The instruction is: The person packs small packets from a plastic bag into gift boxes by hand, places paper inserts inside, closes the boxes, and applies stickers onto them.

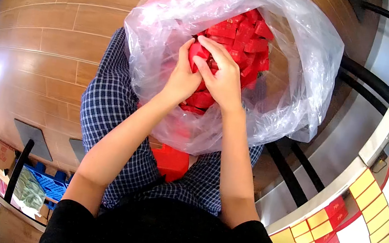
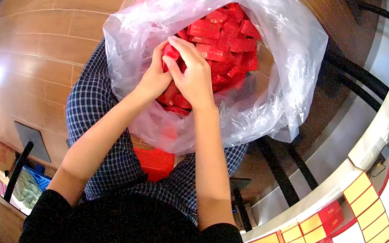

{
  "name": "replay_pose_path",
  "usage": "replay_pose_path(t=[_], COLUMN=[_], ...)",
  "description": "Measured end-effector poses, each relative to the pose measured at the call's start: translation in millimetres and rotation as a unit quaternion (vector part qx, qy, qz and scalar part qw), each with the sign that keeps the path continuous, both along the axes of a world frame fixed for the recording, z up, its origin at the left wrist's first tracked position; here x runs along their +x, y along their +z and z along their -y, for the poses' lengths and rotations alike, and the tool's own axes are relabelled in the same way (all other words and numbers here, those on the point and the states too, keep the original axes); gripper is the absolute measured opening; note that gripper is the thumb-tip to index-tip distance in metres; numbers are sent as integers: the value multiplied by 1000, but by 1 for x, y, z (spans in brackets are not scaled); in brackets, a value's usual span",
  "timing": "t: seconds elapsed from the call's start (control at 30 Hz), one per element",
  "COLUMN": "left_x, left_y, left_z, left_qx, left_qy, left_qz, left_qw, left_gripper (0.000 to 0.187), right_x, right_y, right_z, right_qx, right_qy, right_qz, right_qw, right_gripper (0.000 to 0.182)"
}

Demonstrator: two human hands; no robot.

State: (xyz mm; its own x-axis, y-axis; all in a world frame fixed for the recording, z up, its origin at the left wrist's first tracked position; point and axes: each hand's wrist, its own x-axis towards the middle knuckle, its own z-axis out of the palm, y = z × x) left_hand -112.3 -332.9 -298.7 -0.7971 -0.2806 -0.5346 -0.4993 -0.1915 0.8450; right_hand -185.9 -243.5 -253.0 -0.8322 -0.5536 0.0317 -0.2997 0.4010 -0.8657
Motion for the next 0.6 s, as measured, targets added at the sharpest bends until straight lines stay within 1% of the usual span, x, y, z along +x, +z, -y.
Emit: replay_pose_path(t=[0.03, 0.07, 0.1, 0.13, 0.17, 0.23, 0.27, 0.3, 0.33, 0.37, 0.43, 0.47, 0.5, 0.53, 0.57, 0.6], left_x=[0, 3, 2, -2, -3, -3, -3, -5, -7, -5, -12, -11, -7, -5, -2, -2], left_y=[0, 0, 6, 15, 19, 12, 11, 14, 7, 3, 28, 22, 13, 4, -3, -6], left_z=[0, 0, 5, 10, 12, 15, 17, 21, 27, 32, 37, 36, 34, 33, 32, 31], left_qx=[16, 54, 53, 82, 111, 76, 53, 29, -27, 33, 66, 63, 12, -40, -44, -50], left_qy=[-6, -19, -39, -38, -38, -29, -12, 4, 11, 54, 89, 90, 96, 101, 101, 93], left_qz=[-11, 6, 2, 22, 42, -12, 13, 37, 36, 63, 137, 140, 104, 69, 73, 58], left_qw=[1000, 998, 998, 996, 992, 997, 998, 999, 999, 996, 984, 984, 990, 992, 991, 993], left_gripper=[77, 79, 80, 80, 80, 78, 78, 78, 77, 75, 74, 74, 73, 73, 73, 73], right_x=[-2, -5, -8, -10, -10, -14, -15, -16, -17, -18, -5, 6, 19, 31, 43, 53], right_y=[-1, -4, -7, -6, -11, -26, -34, -26, -43, -69, -130, -137, -151, -159, -166, -170], right_z=[-3, -7, -10, -8, -7, -4, -1, 4, 1, -6, -28, -34, -38, -38, -38, -38], right_qx=[4, 8, 11, 21, 25, 3, -27, -29, -3, 22, 177, 220, 265, 294, 321, 310], right_qy=[-4, -15, -26, -30, -34, -36, -93, -176, -225, -272, -294, -273, -238, -223, -208, -198], right_qz=[0, 50, 101, 63, 64, 20, 36, 114, 117, 120, 117, 189, 214, 222, 230, 190], right_qw=[1000, 999, 994, 997, 997, 999, 995, 977, 967, 954, 932, 917, 910, 903, 895, 910], right_gripper=[29, 25, 21, 15, 15, 16, 16, 12, 12, 12, 16, 25, 36, 42, 48, 42])
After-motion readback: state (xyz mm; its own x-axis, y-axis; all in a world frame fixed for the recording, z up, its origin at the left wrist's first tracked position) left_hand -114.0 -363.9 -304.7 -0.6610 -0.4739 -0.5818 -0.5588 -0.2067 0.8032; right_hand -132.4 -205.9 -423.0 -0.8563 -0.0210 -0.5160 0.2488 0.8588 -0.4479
